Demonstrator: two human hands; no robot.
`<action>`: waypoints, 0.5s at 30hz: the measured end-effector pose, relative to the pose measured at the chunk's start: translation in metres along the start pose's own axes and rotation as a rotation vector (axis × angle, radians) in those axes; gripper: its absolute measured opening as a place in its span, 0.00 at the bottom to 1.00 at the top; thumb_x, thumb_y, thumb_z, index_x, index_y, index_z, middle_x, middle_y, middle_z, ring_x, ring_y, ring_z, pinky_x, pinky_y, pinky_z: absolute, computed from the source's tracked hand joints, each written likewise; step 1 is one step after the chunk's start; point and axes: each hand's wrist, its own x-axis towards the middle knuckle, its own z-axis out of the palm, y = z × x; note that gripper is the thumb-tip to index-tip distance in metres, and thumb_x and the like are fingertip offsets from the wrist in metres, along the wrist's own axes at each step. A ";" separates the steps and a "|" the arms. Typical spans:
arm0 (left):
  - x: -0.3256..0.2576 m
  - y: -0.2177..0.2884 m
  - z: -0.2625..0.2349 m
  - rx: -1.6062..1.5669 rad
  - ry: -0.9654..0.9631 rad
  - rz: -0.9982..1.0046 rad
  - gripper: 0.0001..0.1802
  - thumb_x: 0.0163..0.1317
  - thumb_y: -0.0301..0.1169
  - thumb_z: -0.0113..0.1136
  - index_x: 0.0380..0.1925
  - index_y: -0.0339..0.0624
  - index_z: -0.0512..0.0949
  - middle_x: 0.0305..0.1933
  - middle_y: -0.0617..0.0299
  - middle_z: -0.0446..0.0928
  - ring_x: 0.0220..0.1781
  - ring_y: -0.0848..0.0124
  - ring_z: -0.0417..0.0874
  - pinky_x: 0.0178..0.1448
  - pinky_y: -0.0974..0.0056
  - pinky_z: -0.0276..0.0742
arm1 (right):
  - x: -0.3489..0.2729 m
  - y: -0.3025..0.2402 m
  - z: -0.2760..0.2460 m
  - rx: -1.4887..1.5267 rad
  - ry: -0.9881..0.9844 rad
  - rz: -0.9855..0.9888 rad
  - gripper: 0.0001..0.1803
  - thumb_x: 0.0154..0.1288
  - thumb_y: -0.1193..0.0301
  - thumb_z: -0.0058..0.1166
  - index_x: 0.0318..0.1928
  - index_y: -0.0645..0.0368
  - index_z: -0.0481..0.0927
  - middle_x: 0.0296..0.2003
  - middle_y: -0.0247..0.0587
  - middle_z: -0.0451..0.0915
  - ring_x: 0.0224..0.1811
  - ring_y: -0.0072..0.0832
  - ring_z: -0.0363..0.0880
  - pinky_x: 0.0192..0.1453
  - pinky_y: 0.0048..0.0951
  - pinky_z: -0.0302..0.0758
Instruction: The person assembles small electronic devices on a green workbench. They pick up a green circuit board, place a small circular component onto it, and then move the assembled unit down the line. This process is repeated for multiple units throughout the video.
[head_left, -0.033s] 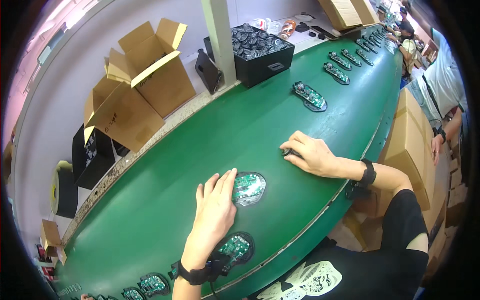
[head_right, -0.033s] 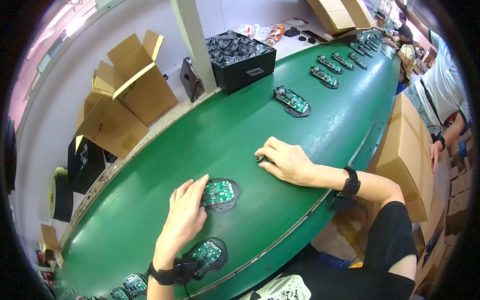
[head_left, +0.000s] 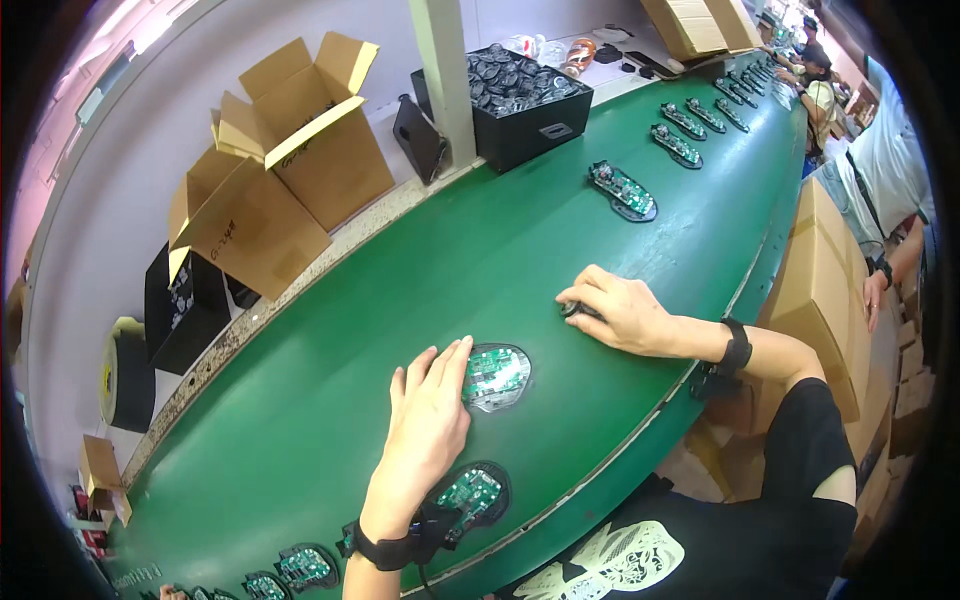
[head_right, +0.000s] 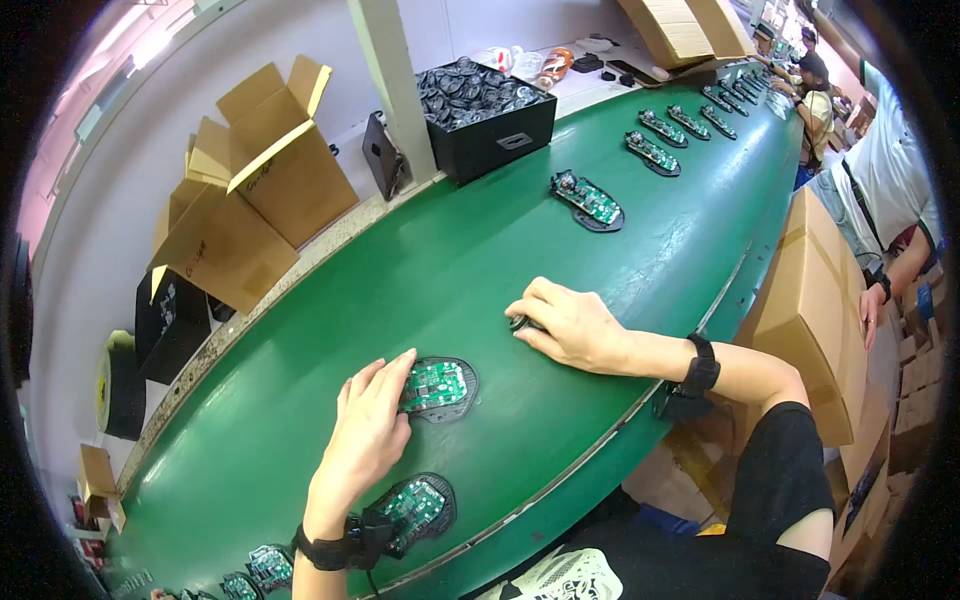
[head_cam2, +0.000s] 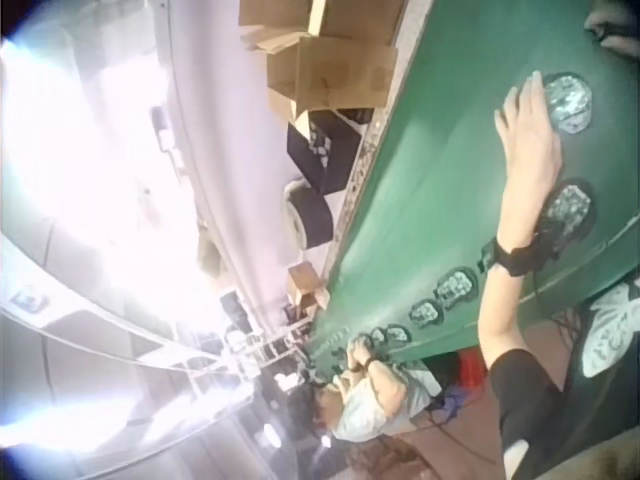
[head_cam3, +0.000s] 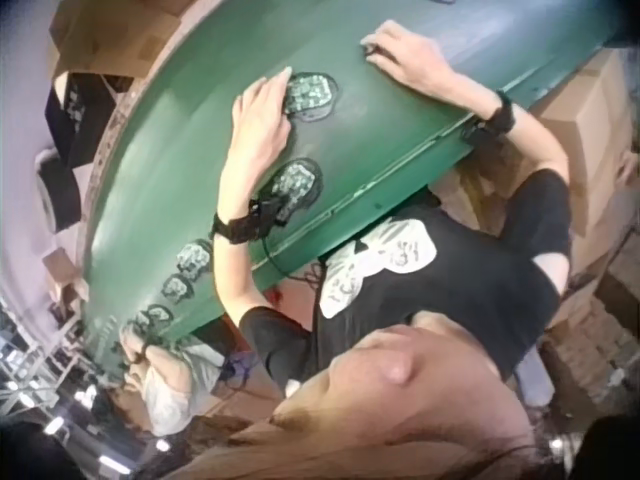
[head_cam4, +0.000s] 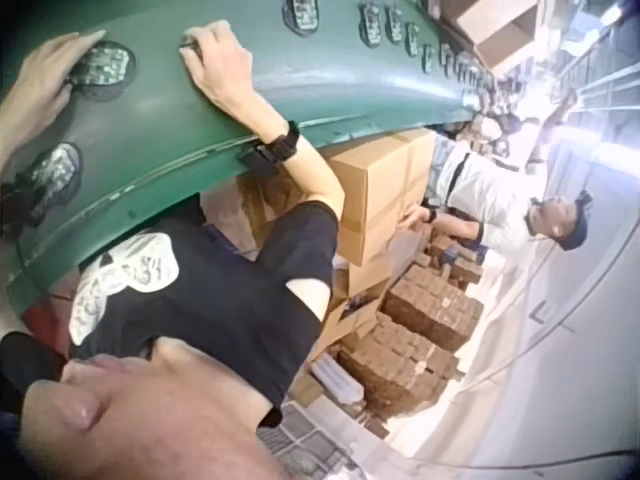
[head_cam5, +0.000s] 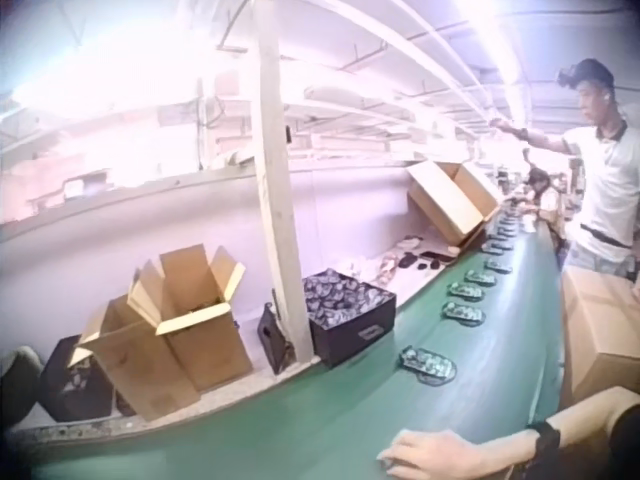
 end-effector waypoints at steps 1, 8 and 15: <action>-0.002 -0.001 -0.002 -0.005 0.002 0.003 0.41 0.52 0.16 0.56 0.70 0.40 0.63 0.65 0.48 0.73 0.69 0.48 0.68 0.73 0.47 0.63 | 0.002 -0.007 0.003 0.030 -0.018 -0.042 0.14 0.65 0.67 0.61 0.50 0.55 0.78 0.41 0.40 0.75 0.40 0.38 0.80 0.39 0.38 0.80; -0.014 -0.003 -0.012 0.021 -0.001 -0.008 0.41 0.51 0.16 0.57 0.69 0.40 0.64 0.66 0.50 0.72 0.67 0.51 0.71 0.72 0.48 0.65 | 0.014 -0.034 0.003 -0.203 -0.017 -0.298 0.14 0.57 0.69 0.63 0.46 0.51 0.81 0.37 0.30 0.76 0.40 0.30 0.76 0.34 0.31 0.80; -0.036 -0.032 -0.026 0.242 0.113 -0.117 0.41 0.51 0.18 0.61 0.69 0.39 0.64 0.67 0.48 0.71 0.68 0.50 0.70 0.72 0.49 0.65 | 0.024 -0.051 -0.002 -0.197 -0.060 -0.388 0.17 0.53 0.72 0.65 0.46 0.51 0.82 0.35 0.29 0.77 0.39 0.29 0.75 0.33 0.30 0.79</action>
